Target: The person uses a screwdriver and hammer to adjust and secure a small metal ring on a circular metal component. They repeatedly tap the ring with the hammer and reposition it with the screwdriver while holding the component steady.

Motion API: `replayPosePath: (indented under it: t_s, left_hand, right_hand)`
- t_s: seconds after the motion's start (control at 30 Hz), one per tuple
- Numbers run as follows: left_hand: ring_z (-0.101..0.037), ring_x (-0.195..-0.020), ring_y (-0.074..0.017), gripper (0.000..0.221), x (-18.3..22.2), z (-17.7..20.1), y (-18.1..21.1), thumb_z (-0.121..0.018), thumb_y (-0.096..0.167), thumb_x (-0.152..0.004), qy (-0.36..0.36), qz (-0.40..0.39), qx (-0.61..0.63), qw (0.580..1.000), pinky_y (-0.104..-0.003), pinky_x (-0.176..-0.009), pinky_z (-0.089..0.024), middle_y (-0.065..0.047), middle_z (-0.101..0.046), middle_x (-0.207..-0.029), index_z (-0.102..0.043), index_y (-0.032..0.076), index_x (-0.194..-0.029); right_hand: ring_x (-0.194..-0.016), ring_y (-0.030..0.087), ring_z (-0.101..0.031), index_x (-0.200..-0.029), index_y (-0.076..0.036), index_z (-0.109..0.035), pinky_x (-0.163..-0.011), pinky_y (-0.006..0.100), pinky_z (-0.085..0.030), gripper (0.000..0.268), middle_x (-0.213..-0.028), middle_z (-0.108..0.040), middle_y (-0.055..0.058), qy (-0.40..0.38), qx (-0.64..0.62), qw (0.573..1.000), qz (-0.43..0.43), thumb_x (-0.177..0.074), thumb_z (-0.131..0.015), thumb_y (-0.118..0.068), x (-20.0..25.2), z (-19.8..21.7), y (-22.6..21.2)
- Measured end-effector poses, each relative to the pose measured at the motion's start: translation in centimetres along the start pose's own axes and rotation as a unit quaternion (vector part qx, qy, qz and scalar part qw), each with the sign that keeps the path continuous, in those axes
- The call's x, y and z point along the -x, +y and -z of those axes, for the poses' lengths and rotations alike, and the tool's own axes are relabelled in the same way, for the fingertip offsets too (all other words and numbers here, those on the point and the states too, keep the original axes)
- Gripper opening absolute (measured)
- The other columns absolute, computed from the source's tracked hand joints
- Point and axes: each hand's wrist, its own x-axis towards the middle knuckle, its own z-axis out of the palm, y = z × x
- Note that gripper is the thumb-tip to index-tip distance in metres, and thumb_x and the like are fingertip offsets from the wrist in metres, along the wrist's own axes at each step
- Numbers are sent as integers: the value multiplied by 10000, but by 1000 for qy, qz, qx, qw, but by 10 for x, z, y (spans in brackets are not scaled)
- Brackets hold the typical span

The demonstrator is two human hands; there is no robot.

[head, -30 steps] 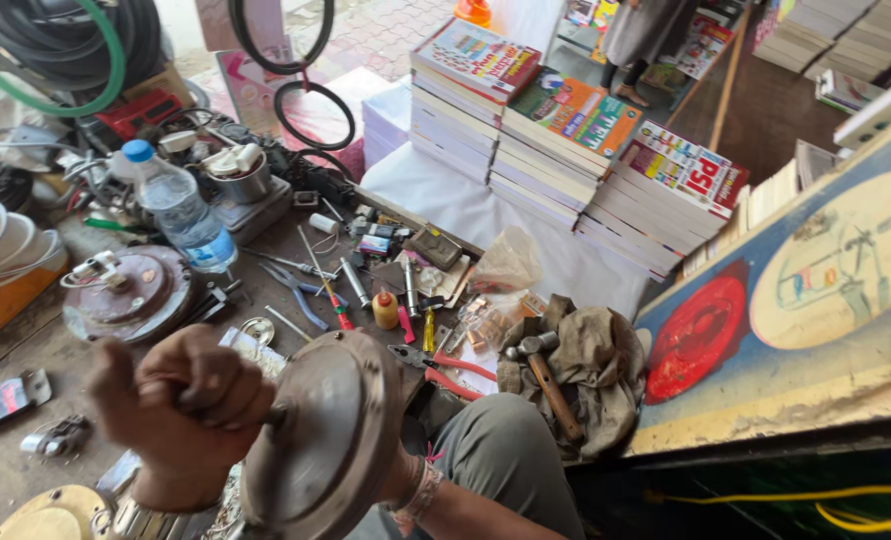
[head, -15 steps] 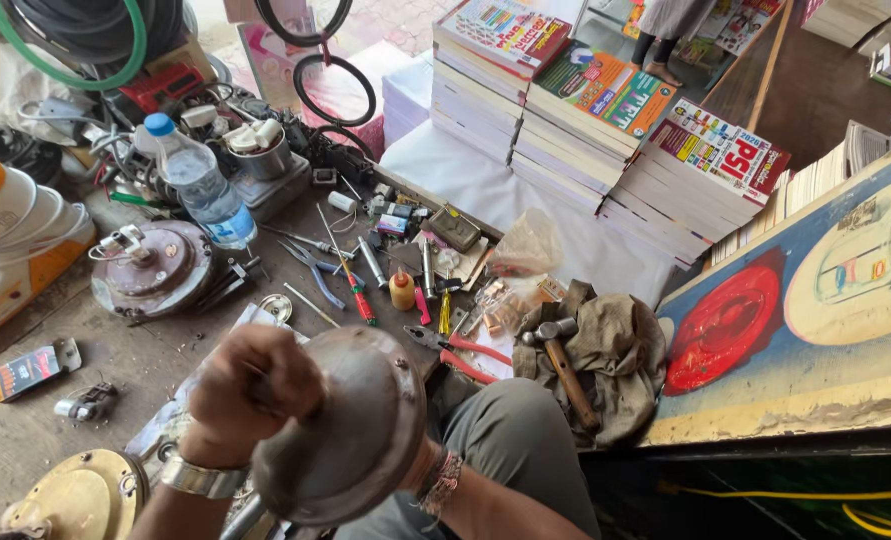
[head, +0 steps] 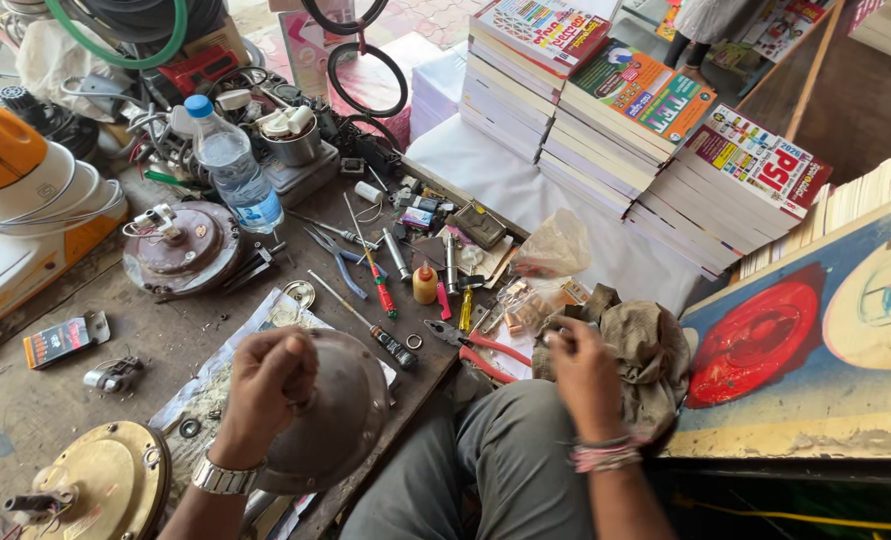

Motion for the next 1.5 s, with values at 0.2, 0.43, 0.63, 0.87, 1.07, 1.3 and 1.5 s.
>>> replayPosePath:
  t_s: [0.2, 0.43, 0.63, 0.87, 1.07, 1.3, 1.5]
  left_hand:
    - [-342, -380, -56, 460, -8, 8, 10, -644, 373, -1003, 151, -45, 22, 987, -244, -329, -225, 9, -432, -532, -577, 9, -730]
    - [-307, -384, -83, 487, -19, 6, 29, -612, 460, -1021, 232, -54, 84, 968, -267, -337, -224, 27, -376, -546, -481, 122, -696]
    - [-327, -434, -114, 453, -30, -1, 44, -606, 545, -1039, 261, -27, 159, 952, -297, -372, -256, 43, -386, -592, -482, 221, -747]
    - [-241, -352, -115, 567, -49, -8, 59, -607, 603, -953, 259, -66, 167, 949, -313, -327, -175, 55, -259, -482, -474, 148, -642]
    - [-209, -339, -103, 598, -50, -16, 72, -579, 634, -943, 266, -14, 194, 944, -295, -330, -132, 66, -221, -455, -448, 154, -611]
    - [-184, -337, -111, 536, -48, -20, 73, -602, 540, -968, 260, -38, 182, 948, -315, -324, -116, 61, -232, -459, -432, 182, -607]
    - [-195, -334, -113, 547, -44, -16, 67, -588, 529, -973, 255, -31, 231, 938, -309, -331, -126, 61, -226, -447, -400, 186, -590]
  right_hand:
    - [-1026, 418, -670, -1219, -114, -607, -859, 510, -559, 531, -1146, -658, 215, -139, 303, 941, -53, -824, -756, -435, 6, -5, 102]
    - [-1018, 446, -669, -1265, -79, -577, -840, 553, -535, 505, -1072, -713, 242, -113, 167, 979, -30, -822, -723, -270, -7, 9, 93]
    - [-612, 251, -611, -1268, -68, -570, -545, 395, -499, 498, -738, -638, 113, -104, -145, 981, -78, -887, -700, -362, 23, 37, -25]
    - [-488, 67, -525, -1008, -52, -635, -433, 257, -440, 256, -615, -562, -16, -265, -359, 895, 9, -962, -665, -301, 113, -39, -98]
    - [-553, 96, -534, -947, -30, -644, -474, 258, -441, 225, -713, -615, 5, -180, -446, 845, 236, -1032, -624, -238, 138, -56, -87]
    - [-540, 141, -497, -1059, -6, -597, -468, 296, -388, 182, -726, -566, 11, -197, -405, 865, 222, -1026, -618, -184, 123, -63, -87]
    - [-490, 175, -581, -1003, -10, -603, -449, 373, -431, 303, -609, -600, 58, -237, -263, 907, 229, -1010, -645, -309, 117, -67, -92]
